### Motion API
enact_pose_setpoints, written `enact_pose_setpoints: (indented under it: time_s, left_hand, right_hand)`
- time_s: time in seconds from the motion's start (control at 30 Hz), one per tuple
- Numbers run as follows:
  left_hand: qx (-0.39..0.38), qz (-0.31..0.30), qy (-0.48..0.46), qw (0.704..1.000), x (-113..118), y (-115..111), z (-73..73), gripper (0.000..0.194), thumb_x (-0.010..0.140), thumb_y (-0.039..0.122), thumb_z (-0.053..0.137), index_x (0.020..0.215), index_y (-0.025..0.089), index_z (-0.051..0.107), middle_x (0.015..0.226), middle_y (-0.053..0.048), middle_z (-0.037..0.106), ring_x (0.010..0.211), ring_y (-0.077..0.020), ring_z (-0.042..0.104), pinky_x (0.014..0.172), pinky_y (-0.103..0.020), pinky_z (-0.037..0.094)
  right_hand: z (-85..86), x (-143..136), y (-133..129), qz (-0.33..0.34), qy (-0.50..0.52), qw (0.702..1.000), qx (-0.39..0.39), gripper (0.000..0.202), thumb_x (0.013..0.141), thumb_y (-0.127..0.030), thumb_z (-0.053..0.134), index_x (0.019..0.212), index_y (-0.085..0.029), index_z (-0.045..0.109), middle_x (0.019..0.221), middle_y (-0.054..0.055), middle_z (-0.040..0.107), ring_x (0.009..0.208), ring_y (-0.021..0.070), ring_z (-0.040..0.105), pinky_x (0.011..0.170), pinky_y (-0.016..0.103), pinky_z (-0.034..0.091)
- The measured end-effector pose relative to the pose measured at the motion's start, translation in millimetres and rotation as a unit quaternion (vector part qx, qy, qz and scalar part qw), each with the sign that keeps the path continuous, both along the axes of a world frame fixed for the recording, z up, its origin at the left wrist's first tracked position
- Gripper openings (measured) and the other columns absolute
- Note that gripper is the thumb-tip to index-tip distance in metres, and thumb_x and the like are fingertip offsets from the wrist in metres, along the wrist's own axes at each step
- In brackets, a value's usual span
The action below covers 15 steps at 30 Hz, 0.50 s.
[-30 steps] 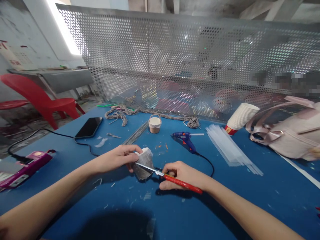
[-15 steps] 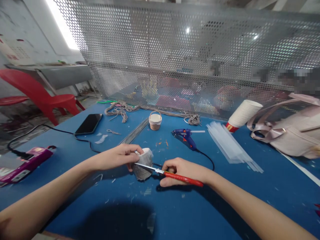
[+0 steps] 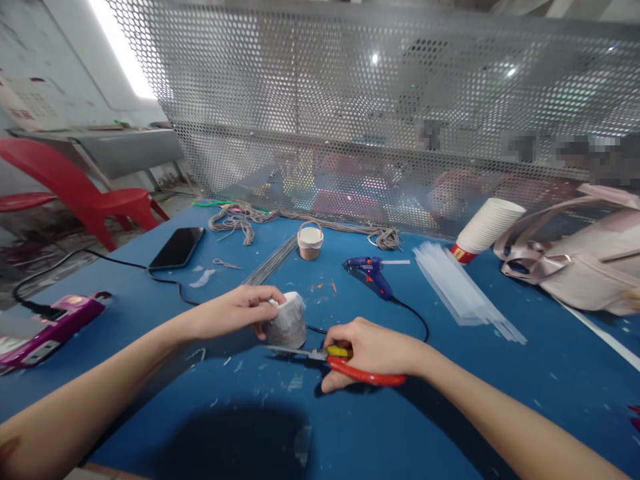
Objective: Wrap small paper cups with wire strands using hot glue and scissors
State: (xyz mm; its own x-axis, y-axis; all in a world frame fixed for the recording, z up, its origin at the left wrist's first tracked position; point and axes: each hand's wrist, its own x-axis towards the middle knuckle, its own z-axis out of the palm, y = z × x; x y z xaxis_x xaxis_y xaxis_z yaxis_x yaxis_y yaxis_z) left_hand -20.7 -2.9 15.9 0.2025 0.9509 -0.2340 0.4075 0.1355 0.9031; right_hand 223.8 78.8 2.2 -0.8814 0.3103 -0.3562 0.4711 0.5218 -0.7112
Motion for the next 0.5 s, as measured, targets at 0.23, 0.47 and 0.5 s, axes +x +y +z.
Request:
enact_pose_setpoints:
  time_s: [0.23, 0.47, 0.5]
  left_hand:
    - [0.059, 0.151, -0.104, 0.981, -9, 7, 0.6, 0.026, 0.073, 0.039, 0.064, 0.082, 0.015, 0.065, 0.079, -0.001, 0.064, 0.066, -0.0134, 0.058, 0.063, -0.028, 0.054]
    - [0.125, 0.214, -0.139, 0.959, -19, 8, 8.0, 0.018, 0.069, 0.033, 0.070, 0.076, 0.016, 0.069, 0.079, -0.002, 0.064, 0.072, -0.0150, 0.057, 0.060, -0.026, 0.055]
    - [0.133, 0.215, -0.133, 0.958, -19, 9, 8.7, 0.018, 0.068, 0.033, 0.071, 0.075, 0.016, 0.069, 0.078, -0.002, 0.063, 0.071, -0.0150, 0.057, 0.060, -0.027, 0.055]
  right_hand:
    - [-1.6, 17, 0, -0.023, -0.028, 0.983, 0.180, 0.048, 0.068, -0.046, 0.075, 0.108, -0.022, 0.062, 0.088, 0.006, 0.068, 0.079, 0.0239, 0.061, 0.062, 0.026, 0.040]
    - [-25.0, 34, 21, -0.100, -0.024, 0.960, 0.261, 0.044, 0.080, -0.028, 0.059, 0.122, -0.017, 0.055, 0.108, 0.013, 0.066, 0.095, 0.0257, 0.062, 0.077, 0.030, 0.045]
    - [-27.2, 34, 22, -0.087, -0.019, 0.960, 0.264, 0.046, 0.080, -0.025, 0.057, 0.125, -0.017, 0.053, 0.113, 0.014, 0.064, 0.100, 0.0258, 0.061, 0.080, 0.030, 0.045]
